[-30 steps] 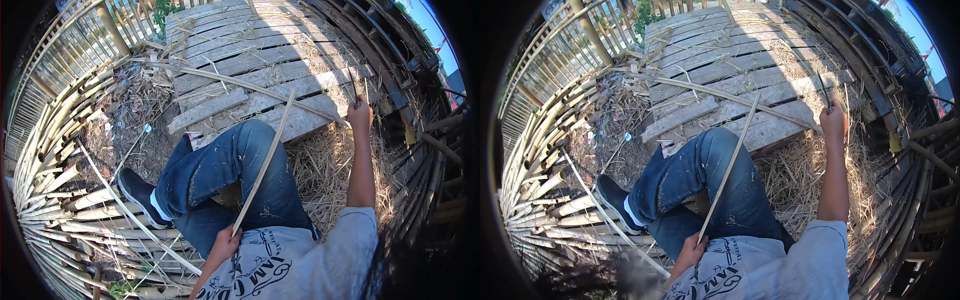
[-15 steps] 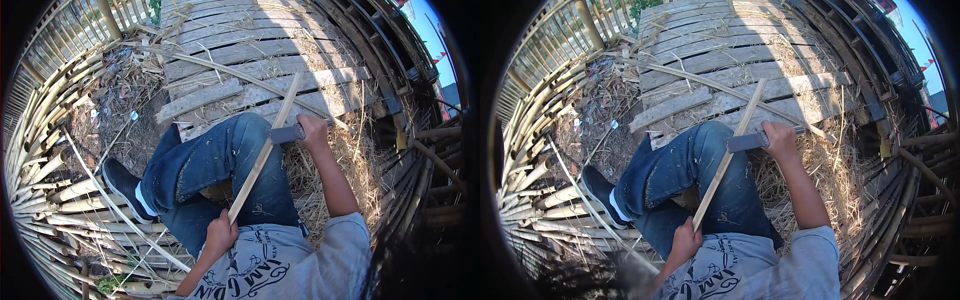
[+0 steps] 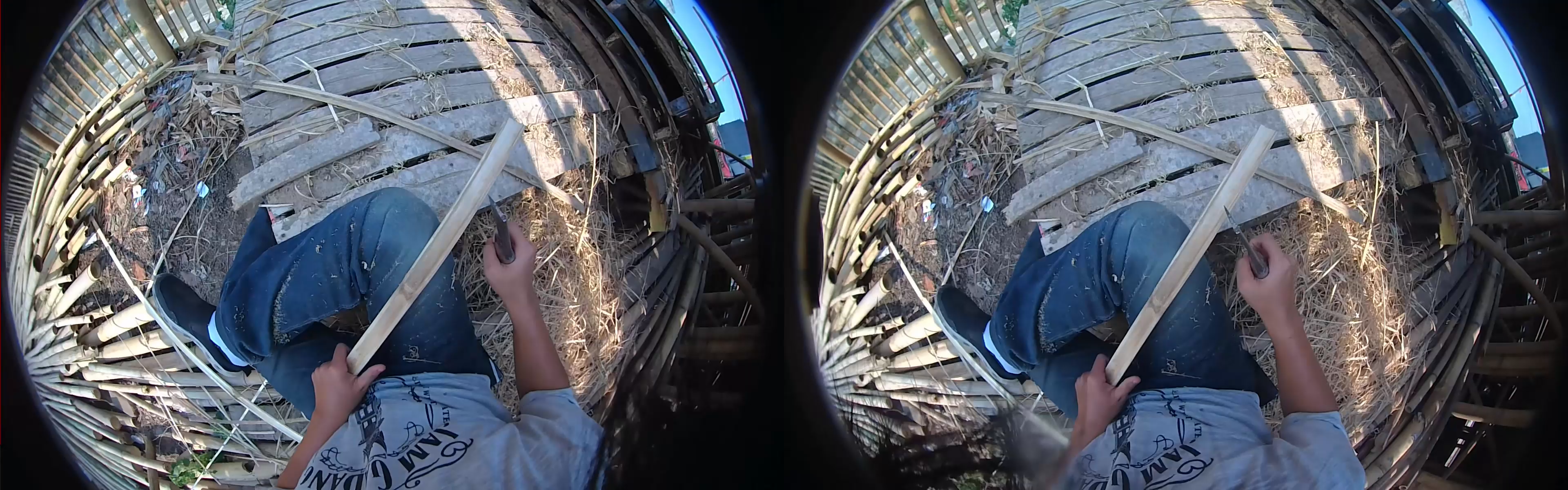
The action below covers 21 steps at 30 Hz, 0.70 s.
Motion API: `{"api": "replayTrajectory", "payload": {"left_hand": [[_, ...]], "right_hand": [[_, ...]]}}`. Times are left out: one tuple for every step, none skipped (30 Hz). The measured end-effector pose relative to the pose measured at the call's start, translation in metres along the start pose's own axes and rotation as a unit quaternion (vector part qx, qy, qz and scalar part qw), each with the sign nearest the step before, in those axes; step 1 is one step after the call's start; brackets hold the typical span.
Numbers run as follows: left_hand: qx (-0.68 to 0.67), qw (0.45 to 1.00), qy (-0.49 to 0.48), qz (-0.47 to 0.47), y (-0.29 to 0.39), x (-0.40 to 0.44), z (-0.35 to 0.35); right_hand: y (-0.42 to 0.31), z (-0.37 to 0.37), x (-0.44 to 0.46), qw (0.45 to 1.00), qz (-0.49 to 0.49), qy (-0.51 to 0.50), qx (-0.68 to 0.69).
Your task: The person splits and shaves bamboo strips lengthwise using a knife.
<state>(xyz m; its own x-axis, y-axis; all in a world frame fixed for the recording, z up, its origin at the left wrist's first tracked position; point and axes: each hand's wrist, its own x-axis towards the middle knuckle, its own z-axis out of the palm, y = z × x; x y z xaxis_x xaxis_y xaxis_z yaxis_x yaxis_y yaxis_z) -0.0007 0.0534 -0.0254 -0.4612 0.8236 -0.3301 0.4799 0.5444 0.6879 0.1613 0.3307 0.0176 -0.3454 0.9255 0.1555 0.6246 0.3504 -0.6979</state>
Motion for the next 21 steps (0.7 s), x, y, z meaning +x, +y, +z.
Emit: {"api": "replayTrajectory", "payload": {"left_hand": [[0.011,1.0,0.015,0.018,0.0,0.001,-0.006],[0.012,1.0,0.018,0.015,-0.001,0.001,-0.009],[0.025,1.0,0.014,0.013,0.0,0.003,-0.014],[0.012,1.0,-0.005,-0.013,0.002,0.004,-0.019],[-0.005,0.999,-0.025,-0.039,0.005,0.005,-0.022],[-0.032,0.998,-0.041,-0.036,0.007,0.007,-0.024],[-0.034,0.998,-0.047,-0.037,0.006,0.01,-0.024],[-0.123,0.976,-0.154,-0.097,0.004,0.012,-0.025],[-0.207,0.93,-0.259,-0.157,0.001,0.012,-0.025],[-0.208,0.928,-0.266,-0.161,-0.002,0.013,-0.021],[-0.264,0.912,-0.29,-0.122,-0.008,0.014,-0.014],[-0.317,0.892,-0.312,-0.081,-0.013,0.016,-0.01],[-0.313,0.892,-0.315,-0.082,-0.016,0.017,-0.009],[-0.336,0.878,-0.326,-0.099,-0.019,0.017,-0.009],[-0.358,0.863,-0.337,-0.118,-0.021,0.018,-0.01],[-0.354,0.862,-0.342,-0.123,-0.022,0.019,-0.01],[-0.373,0.847,-0.363,-0.106,-0.022,0.019,-0.009],[-0.394,0.831,-0.383,-0.089,-0.022,0.019,-0.007],[-0.393,0.829,-0.387,-0.091,-0.024,0.017,-0.003],[-0.416,0.805,-0.408,-0.112,-0.028,0.016,0.001],[-0.437,0.781,-0.426,-0.132,-0.027,0.018,0.002]], "right_hand": [[-0.008,0.004,-0.001,1.0,0.011,0.001,0.01],[-0.015,0.008,0.0,0.999,-0.045,-0.022,0.002],[-0.018,0.013,0.003,0.994,-0.102,-0.043,-0.007],[-0.016,0.014,0.008,0.985,-0.143,-0.075,-0.065],[-0.012,0.016,0.011,0.986,-0.136,-0.074,-0.063],[-0.007,0.018,0.014,0.983,-0.141,-0.086,-0.082],[-0.001,0.019,0.016,0.978,-0.149,-0.1,-0.104],[0.003,0.021,0.017,0.978,-0.145,-0.104,-0.108],[0.006,0.027,0.016,0.979,-0.145,-0.112,-0.088],[0.009,0.03,0.014,0.98,-0.142,-0.118,-0.068],[0.012,0.031,0.012,0.981,-0.136,-0.12,-0.07],[0.014,0.032,0.012,0.981,-0.139,-0.127,-0.053],[0.014,0.033,0.013,0.98,-0.143,-0.133,-0.035],[0.013,0.029,0.014,0.977,-0.161,-0.14,-0.032],[0.015,0.032,0.014,0.978,-0.154,-0.139,-0.029],[0.018,0.034,0.015,0.976,-0.176,-0.131,-0.018],[0.02,0.036,0.017,0.973,-0.196,-0.124,-0.009],[0.023,0.037,0.02,0.974,-0.19,-0.126,-0.01],[0.025,0.04,0.026,0.969,-0.221,-0.105,-0.036],[0.027,0.042,0.033,0.962,-0.254,-0.082,-0.061],[0.03,0.043,0.039,0.962,-0.252,-0.08,-0.062]]}}
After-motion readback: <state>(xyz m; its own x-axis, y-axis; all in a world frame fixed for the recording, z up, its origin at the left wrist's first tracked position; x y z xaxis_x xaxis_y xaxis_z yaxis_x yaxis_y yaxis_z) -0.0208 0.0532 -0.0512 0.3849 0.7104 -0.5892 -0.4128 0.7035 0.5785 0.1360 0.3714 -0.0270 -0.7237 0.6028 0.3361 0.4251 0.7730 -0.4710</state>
